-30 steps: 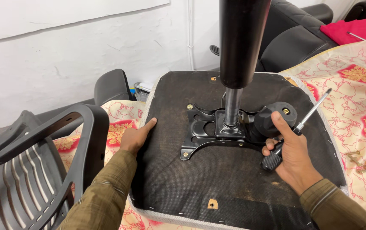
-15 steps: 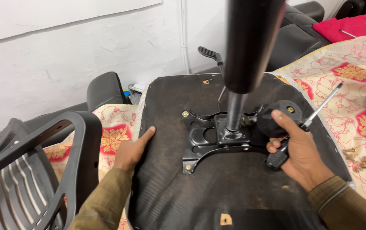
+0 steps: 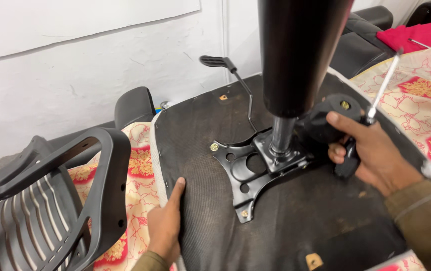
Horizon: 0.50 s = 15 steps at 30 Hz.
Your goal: The person uses a manual screwdriver to tighten screws into the base of an office chair. They repeatedly insert and tighten screws at multiple positions around the central gas lift, then lift the chair base to check alignment.
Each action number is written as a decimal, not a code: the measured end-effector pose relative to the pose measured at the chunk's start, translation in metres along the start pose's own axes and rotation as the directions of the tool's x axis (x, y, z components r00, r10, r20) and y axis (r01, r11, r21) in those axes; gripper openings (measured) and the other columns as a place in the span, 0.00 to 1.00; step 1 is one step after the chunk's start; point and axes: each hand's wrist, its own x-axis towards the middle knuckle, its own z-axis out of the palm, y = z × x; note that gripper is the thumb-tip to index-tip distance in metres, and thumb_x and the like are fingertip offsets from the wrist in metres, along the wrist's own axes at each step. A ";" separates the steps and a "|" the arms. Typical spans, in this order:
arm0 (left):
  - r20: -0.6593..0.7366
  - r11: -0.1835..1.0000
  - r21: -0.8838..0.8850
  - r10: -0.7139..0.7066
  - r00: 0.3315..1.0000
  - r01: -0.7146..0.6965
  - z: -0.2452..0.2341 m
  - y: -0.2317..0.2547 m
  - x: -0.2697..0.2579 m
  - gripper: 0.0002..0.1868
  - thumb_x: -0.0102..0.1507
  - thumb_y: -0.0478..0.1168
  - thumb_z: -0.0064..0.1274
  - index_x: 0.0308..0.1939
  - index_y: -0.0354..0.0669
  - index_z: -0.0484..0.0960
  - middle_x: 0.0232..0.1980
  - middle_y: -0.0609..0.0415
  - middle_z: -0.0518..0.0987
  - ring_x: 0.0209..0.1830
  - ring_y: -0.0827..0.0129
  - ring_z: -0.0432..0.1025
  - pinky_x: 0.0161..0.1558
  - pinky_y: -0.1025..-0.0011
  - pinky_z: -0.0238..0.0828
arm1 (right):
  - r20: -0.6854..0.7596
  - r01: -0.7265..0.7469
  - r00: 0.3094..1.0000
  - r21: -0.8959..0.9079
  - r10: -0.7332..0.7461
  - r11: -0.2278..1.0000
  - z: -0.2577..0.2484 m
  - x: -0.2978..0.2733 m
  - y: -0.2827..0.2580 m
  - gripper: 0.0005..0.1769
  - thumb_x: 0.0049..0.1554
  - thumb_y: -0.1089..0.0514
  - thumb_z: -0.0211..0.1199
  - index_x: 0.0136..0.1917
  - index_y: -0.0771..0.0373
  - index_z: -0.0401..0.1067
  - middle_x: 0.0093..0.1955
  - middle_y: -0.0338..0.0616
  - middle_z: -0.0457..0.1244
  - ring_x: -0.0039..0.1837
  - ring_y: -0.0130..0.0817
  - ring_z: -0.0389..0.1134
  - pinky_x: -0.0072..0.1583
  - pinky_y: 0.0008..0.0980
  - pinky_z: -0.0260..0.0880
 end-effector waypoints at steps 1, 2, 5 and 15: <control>-0.006 0.996 -0.090 0.001 1.000 -0.001 0.002 -0.006 -0.003 0.46 0.56 0.63 0.65 0.50 0.13 0.80 0.56 0.27 0.82 0.57 0.40 0.73 0.50 0.54 0.70 | 0.044 -0.001 0.999 -0.016 0.002 1.000 -0.003 0.011 -0.003 0.09 0.57 0.57 0.68 0.48 0.57 0.69 0.35 0.38 0.62 0.28 0.26 0.58 0.29 0.30 0.59; -0.012 0.984 -0.179 0.002 1.000 -0.004 0.005 -0.013 -0.008 0.46 0.55 0.62 0.64 0.52 0.14 0.78 0.55 0.34 0.83 0.55 0.50 0.75 0.53 0.60 0.70 | 0.089 -0.001 0.996 -0.032 0.004 0.999 -0.006 0.023 -0.005 0.09 0.58 0.57 0.68 0.47 0.58 0.68 0.35 0.38 0.62 0.28 0.27 0.58 0.30 0.30 0.59; -0.103 0.960 -0.280 -0.014 0.995 -0.016 0.020 -0.032 -0.024 0.48 0.56 0.62 0.64 0.56 0.13 0.74 0.57 0.37 0.81 0.56 0.59 0.76 0.58 0.66 0.69 | 0.232 -0.034 0.972 -0.065 0.048 0.997 -0.014 0.065 -0.008 0.10 0.60 0.56 0.67 0.46 0.63 0.69 0.35 0.41 0.63 0.29 0.27 0.58 0.30 0.29 0.59; -0.404 0.959 -0.274 -0.182 0.896 0.071 0.091 -0.114 -0.048 0.43 0.54 0.61 0.62 0.55 0.22 0.80 0.53 0.35 0.84 0.53 0.53 0.78 0.58 0.62 0.71 | 0.455 -0.176 0.866 -0.112 0.208 0.978 -0.012 0.137 0.019 0.09 0.56 0.57 0.61 0.47 0.65 0.73 0.39 0.44 0.68 0.27 0.22 0.56 0.28 0.24 0.56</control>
